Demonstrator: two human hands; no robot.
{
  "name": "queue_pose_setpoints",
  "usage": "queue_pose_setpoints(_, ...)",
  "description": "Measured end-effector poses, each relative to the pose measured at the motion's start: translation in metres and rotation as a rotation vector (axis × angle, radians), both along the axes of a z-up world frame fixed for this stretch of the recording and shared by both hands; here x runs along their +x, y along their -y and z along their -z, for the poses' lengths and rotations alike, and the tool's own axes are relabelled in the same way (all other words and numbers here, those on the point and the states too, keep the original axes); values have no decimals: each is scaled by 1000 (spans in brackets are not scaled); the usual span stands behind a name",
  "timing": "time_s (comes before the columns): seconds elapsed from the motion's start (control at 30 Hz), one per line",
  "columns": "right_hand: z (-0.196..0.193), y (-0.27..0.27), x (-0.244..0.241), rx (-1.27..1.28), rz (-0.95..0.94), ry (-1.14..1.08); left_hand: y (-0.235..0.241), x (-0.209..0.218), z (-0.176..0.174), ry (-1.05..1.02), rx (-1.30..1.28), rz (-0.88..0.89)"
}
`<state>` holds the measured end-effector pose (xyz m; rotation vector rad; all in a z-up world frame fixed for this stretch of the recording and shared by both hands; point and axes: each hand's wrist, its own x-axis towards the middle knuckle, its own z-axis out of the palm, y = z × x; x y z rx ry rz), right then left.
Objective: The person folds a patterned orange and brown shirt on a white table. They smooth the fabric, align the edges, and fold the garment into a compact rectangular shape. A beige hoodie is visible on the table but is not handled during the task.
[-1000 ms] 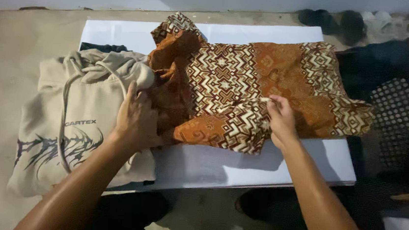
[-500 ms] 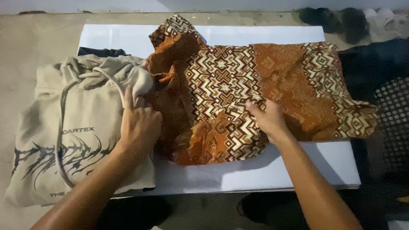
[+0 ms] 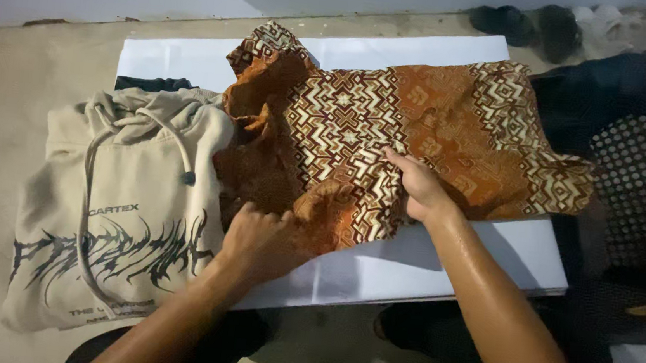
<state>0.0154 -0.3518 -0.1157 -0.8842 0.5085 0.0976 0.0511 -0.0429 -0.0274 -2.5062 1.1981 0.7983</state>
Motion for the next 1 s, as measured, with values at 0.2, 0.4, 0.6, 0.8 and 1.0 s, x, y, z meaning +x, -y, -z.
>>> queue_pose_setpoints(0.2, -1, 0, 7, 3, 26, -32, -30, 24, 44, 18, -256, -151)
queue_pose_setpoints(0.4, -19, 0, 0, -446, 6, -120, -47, 70, 78, -63, -359, -609)
queue_pose_setpoints(0.6, -39, 10, -8, -874, -122, -221, -21, 85, 102, 185, -154, -243)
queue_pose_setpoints(0.8, -6, 20, -12, -1061, -50, 20, -19, 45, 38, 146, -451, -353)
queue_pose_setpoints(1.0, 24, 24, -9, -1226, 74, 123, -21, 32, 7, 147, -489, -249)
